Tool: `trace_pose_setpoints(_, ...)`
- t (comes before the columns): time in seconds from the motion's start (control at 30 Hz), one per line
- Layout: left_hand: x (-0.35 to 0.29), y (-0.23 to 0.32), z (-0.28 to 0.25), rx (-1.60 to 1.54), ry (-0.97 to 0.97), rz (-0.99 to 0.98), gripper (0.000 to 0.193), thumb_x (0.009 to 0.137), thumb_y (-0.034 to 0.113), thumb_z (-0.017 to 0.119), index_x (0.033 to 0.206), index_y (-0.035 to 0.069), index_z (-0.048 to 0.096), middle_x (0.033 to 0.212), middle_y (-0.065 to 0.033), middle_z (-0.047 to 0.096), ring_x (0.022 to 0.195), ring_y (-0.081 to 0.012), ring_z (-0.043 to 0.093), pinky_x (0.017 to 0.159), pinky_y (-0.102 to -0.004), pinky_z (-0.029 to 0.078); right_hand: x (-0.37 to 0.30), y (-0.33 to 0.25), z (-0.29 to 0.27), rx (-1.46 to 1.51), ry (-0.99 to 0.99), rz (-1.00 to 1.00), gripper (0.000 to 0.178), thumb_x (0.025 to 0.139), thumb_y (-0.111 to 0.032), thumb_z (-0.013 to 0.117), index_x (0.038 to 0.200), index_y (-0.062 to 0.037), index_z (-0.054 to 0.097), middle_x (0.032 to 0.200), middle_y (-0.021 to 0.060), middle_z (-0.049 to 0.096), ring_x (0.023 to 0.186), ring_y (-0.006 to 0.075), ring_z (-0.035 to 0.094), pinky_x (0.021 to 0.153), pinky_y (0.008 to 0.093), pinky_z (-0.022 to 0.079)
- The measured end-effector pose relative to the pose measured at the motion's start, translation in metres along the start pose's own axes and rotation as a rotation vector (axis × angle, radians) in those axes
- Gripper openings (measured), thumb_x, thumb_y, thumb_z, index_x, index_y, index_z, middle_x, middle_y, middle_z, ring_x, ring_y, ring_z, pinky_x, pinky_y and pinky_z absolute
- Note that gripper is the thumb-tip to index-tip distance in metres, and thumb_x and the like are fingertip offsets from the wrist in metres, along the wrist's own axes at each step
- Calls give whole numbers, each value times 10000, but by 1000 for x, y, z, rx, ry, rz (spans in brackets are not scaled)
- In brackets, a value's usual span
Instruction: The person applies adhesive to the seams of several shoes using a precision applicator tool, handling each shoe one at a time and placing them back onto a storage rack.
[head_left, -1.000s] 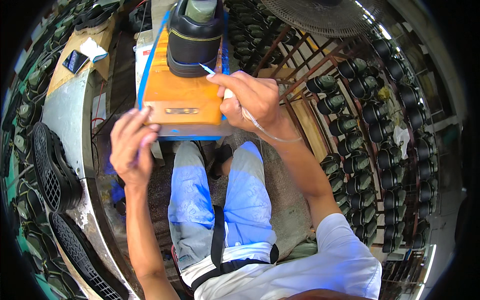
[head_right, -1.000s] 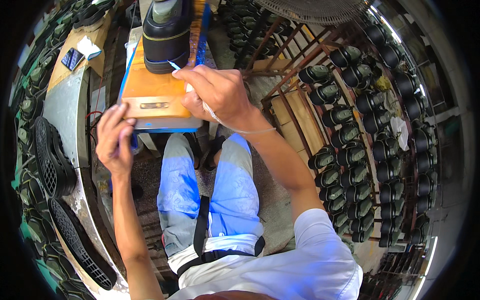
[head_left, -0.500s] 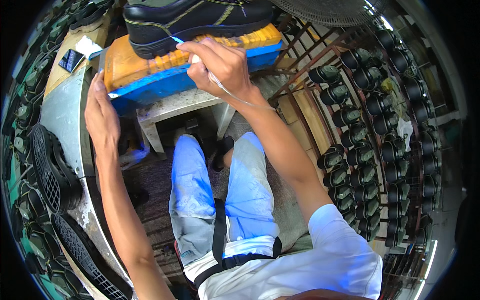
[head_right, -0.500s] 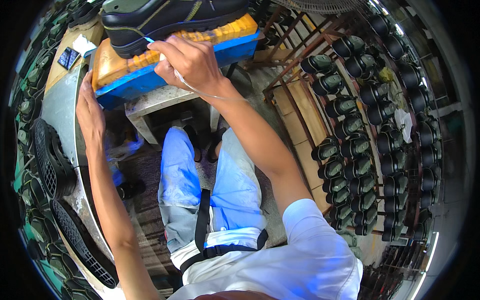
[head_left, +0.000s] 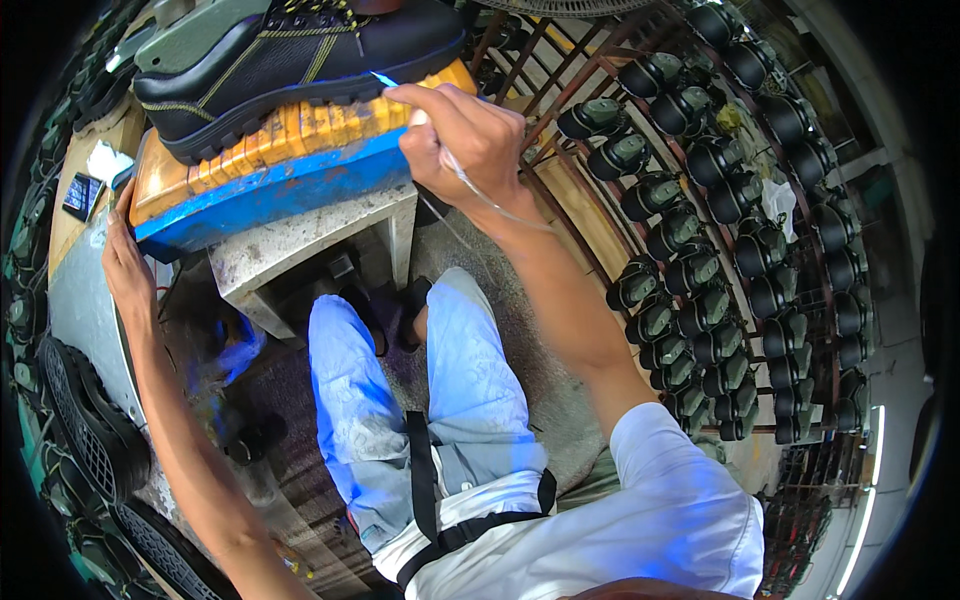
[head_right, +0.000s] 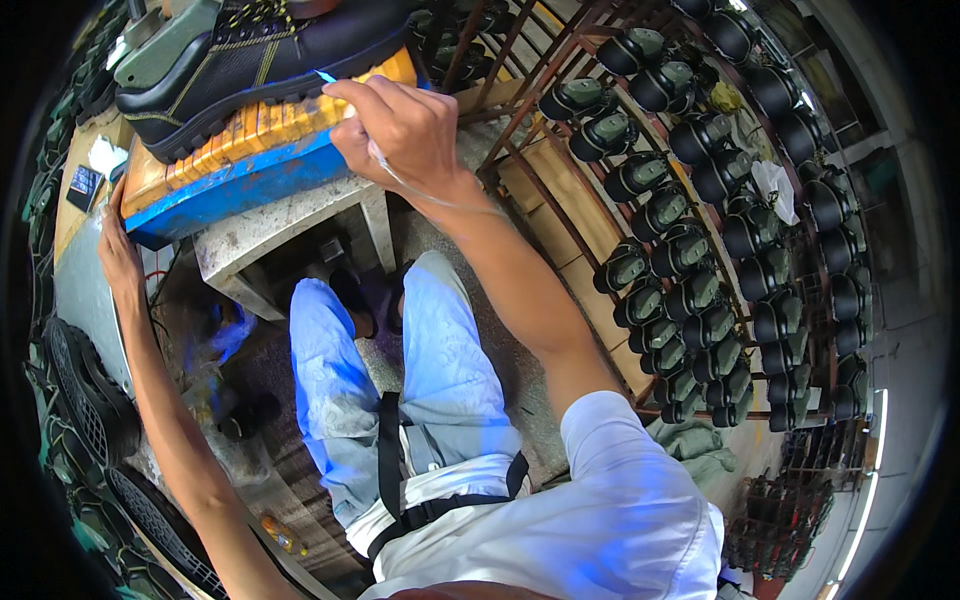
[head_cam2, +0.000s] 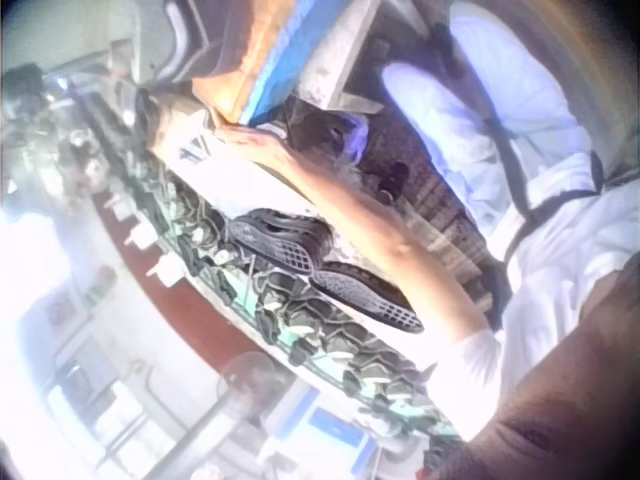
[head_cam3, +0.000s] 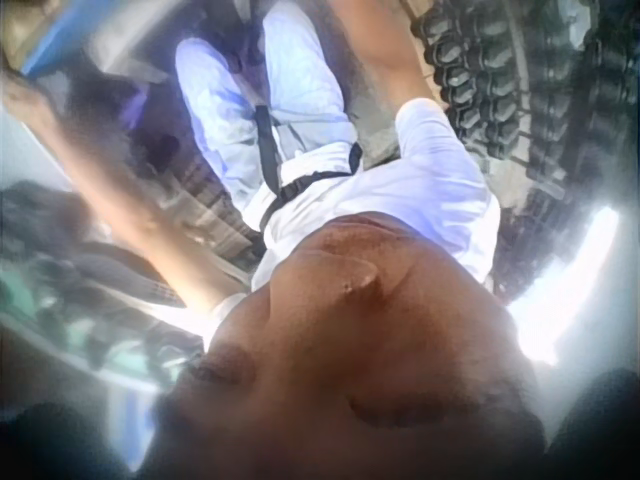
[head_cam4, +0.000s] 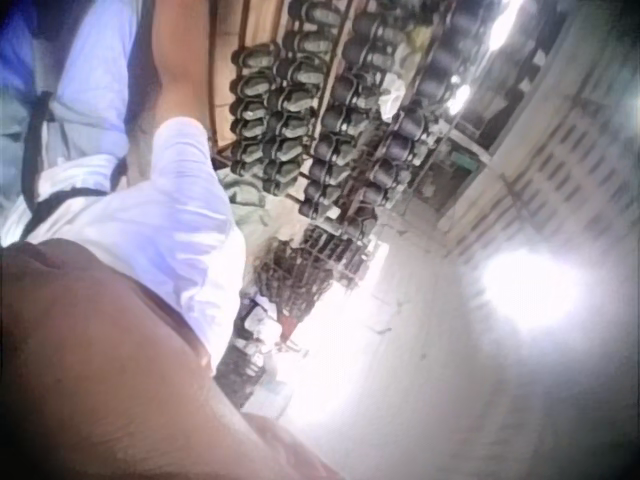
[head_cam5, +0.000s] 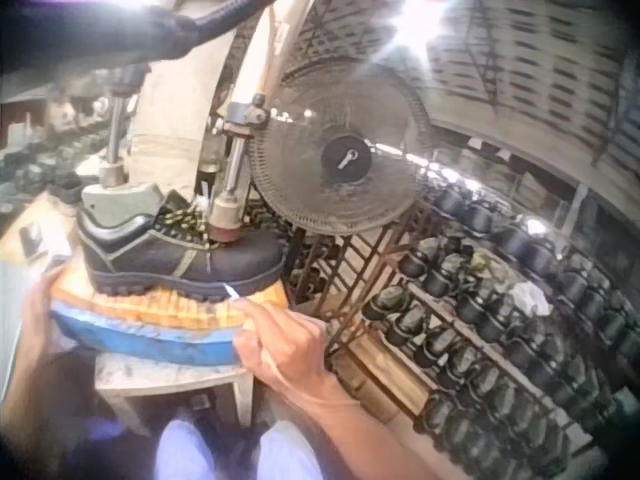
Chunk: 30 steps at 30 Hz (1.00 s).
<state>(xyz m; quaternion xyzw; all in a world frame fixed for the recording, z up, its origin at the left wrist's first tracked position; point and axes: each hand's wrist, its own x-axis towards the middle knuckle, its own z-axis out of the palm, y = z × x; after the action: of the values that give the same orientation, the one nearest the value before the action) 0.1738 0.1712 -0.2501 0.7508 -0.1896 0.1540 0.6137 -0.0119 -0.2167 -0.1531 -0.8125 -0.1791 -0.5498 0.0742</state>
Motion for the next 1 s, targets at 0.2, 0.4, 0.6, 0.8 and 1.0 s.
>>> trace_pose_setpoints(0.2,33,-22,2,17,-46,-59,567,1170,425,369,1509,29,593,1438,-105,634,1323,-192,559,1168,-328,374,16,5,-47,87,-92,115,169,817,-116,654,933,-92,775,704,85,679,552,273,648,524,383,535)
trace_pose_setpoints(0.4,56,-31,1,90,-5,-87,462,1149,284,440,1484,9,601,1407,-142,647,1287,-203,588,1121,-330,423,31,22,-82,-39,-95,146,147,809,-154,676,862,-83,794,760,118,745,594,301,700,558,392,582)
trace_pose_setpoints(0.6,6,13,19,96,216,-107,428,1130,155,424,1493,-10,580,1465,-153,634,1336,-237,588,1149,-358,425,36,10,-130,406,7,412,320,923,-80,516,1071,-11,791,662,75,667,554,137,607,547,283,478)
trace_pose_setpoints(0.8,-140,115,83,-110,448,-107,431,1115,165,459,1478,-44,560,1281,-141,669,1137,-229,638,1005,-381,521,10,-29,-65,821,-351,880,411,998,-133,490,1362,-52,661,752,134,751,706,203,754,737,382,621)
trace_pose_setpoints(1.0,-166,164,107,256,157,458,283,1001,38,689,1275,-14,734,693,37,628,579,-24,463,522,-212,339,6,-59,-2,364,-342,539,810,896,-539,783,1440,12,546,1056,243,725,980,430,710,908,538,547)
